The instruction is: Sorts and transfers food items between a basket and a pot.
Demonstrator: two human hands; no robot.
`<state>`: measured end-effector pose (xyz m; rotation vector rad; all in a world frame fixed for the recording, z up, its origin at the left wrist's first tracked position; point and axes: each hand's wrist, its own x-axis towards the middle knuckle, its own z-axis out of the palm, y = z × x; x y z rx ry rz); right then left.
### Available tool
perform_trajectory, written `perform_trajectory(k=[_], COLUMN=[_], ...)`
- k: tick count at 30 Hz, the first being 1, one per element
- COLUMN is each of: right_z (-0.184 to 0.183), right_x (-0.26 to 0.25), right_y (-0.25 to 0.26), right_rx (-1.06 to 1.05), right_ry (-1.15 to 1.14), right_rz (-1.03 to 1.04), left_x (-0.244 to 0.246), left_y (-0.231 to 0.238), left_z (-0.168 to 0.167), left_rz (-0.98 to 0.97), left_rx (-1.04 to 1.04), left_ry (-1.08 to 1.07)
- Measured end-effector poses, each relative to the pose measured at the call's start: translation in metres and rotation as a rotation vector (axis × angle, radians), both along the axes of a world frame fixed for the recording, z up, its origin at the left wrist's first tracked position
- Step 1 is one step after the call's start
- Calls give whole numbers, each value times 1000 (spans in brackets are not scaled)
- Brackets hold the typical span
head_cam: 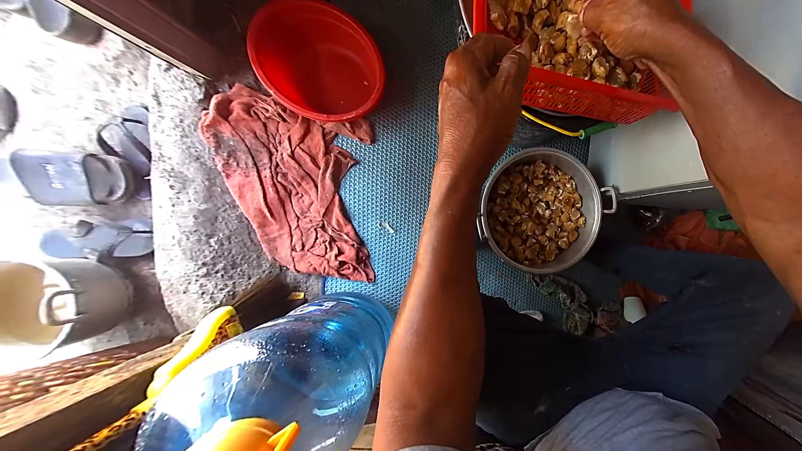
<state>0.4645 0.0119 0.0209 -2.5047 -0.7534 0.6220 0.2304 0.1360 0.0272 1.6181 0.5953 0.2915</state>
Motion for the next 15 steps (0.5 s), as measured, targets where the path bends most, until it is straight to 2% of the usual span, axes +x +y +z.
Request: perform_trajectory(k=[5, 9, 15], right_z=[5, 13, 0], right_x=[2, -6, -2], right_y=[1, 3, -4], right_rx=[210, 169, 12], right_ry=[23, -70, -230], right_rz=[48, 98, 303], left_x=[8, 17, 20], left_y=[-2, -8, -11], left_z=[-6, -5, -3], left_rz=[-31, -45, -54], left_rx=[15, 17, -12], left_ry=[-50, -58, -35])
